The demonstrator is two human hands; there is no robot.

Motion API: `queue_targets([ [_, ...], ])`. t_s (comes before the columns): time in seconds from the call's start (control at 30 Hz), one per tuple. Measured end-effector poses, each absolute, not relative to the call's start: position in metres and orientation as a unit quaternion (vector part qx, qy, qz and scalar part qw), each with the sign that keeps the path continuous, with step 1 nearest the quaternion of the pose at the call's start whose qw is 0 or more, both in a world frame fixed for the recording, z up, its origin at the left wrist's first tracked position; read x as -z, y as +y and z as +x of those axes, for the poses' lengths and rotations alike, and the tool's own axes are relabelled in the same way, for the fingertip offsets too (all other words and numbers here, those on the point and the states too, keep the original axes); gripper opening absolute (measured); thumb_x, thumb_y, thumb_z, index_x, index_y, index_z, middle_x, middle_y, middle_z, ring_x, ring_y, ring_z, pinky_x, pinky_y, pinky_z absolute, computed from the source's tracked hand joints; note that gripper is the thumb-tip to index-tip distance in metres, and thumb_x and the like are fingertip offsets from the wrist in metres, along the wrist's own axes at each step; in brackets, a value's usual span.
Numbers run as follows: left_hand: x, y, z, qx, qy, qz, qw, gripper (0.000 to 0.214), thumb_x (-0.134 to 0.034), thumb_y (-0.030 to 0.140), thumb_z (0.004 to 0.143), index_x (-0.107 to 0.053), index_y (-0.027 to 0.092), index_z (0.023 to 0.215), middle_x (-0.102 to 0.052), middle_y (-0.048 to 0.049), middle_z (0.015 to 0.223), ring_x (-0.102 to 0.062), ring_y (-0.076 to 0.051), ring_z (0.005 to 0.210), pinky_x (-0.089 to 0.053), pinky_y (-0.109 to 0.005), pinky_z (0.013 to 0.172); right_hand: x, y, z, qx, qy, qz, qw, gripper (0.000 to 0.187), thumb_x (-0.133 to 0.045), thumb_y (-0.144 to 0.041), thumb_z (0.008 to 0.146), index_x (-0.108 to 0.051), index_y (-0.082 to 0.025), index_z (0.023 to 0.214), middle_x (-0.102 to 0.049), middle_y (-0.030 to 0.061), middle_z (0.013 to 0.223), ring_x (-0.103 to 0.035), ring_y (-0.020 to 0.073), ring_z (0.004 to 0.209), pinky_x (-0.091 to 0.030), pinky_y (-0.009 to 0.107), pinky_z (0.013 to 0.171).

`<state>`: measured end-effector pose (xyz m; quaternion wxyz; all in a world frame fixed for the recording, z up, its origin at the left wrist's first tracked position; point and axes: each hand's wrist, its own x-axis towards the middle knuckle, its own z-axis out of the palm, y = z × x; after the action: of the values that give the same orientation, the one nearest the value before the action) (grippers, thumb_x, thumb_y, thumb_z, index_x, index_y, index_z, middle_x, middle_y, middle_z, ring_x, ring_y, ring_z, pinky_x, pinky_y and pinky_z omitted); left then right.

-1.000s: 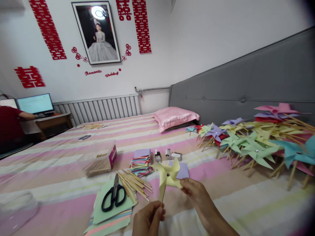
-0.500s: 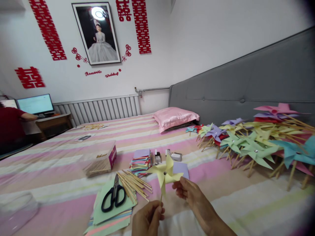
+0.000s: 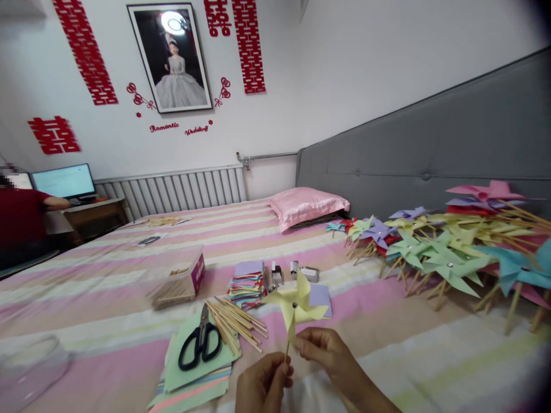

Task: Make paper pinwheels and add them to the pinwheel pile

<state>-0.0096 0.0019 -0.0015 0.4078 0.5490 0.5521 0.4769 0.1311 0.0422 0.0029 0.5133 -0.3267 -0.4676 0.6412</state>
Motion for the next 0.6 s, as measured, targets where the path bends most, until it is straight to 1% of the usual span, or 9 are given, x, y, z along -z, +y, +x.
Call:
queue_targets([
  [0.07,0.002,0.002,-0.009,-0.481,0.547,0.549,0.409,0.03,-0.055,0.041,0.07,-0.065,0.013,0.075,-0.068,-0.0081,0.065,-0.061,-0.018,0.058,-0.046,-0.025,0.054,-0.003,0.042,0.131,-0.644,-0.462,-0.323,0.517,0.024,-0.073,-0.035,0.057,-0.063,-0.013,0.056,-0.052,-0.0031,0.05,-0.042,0.0092,0.051,-0.032,0.022,0.054],
  [0.2,0.002,0.002,-0.01,-0.488,0.544,0.546,0.409,0.031,-0.056,0.042,0.069,-0.065,0.013,0.075,-0.068,-0.0079,0.064,-0.061,-0.018,0.058,-0.045,-0.025,0.053,-0.004,0.042,0.132,-0.638,-0.459,-0.338,0.518,0.021,-0.071,-0.032,0.058,-0.06,-0.014,0.055,-0.047,-0.0043,0.049,-0.038,0.009,0.05,-0.029,0.022,0.052],
  [0.3,0.001,0.002,-0.011,-0.491,0.551,0.54,0.404,0.033,-0.056,0.044,0.068,-0.066,0.013,0.075,-0.069,-0.0087,0.065,-0.062,-0.019,0.058,-0.043,-0.025,0.051,-0.005,0.044,0.135,-0.637,-0.446,-0.344,0.525,0.018,-0.068,-0.028,0.058,-0.058,-0.014,0.054,-0.047,-0.0038,0.05,-0.038,0.0097,0.052,-0.03,0.022,0.054],
  [0.6,-0.001,0.003,-0.011,-0.501,0.561,0.516,0.41,0.033,-0.059,0.044,0.066,-0.065,0.013,0.073,-0.069,-0.0089,0.064,-0.062,-0.019,0.058,-0.04,-0.024,0.049,-0.009,0.048,0.145,-0.622,-0.394,-0.354,0.577,0.017,-0.064,-0.029,0.062,-0.056,-0.015,0.056,-0.045,-0.0034,0.053,-0.038,0.01,0.053,-0.031,0.023,0.055],
])
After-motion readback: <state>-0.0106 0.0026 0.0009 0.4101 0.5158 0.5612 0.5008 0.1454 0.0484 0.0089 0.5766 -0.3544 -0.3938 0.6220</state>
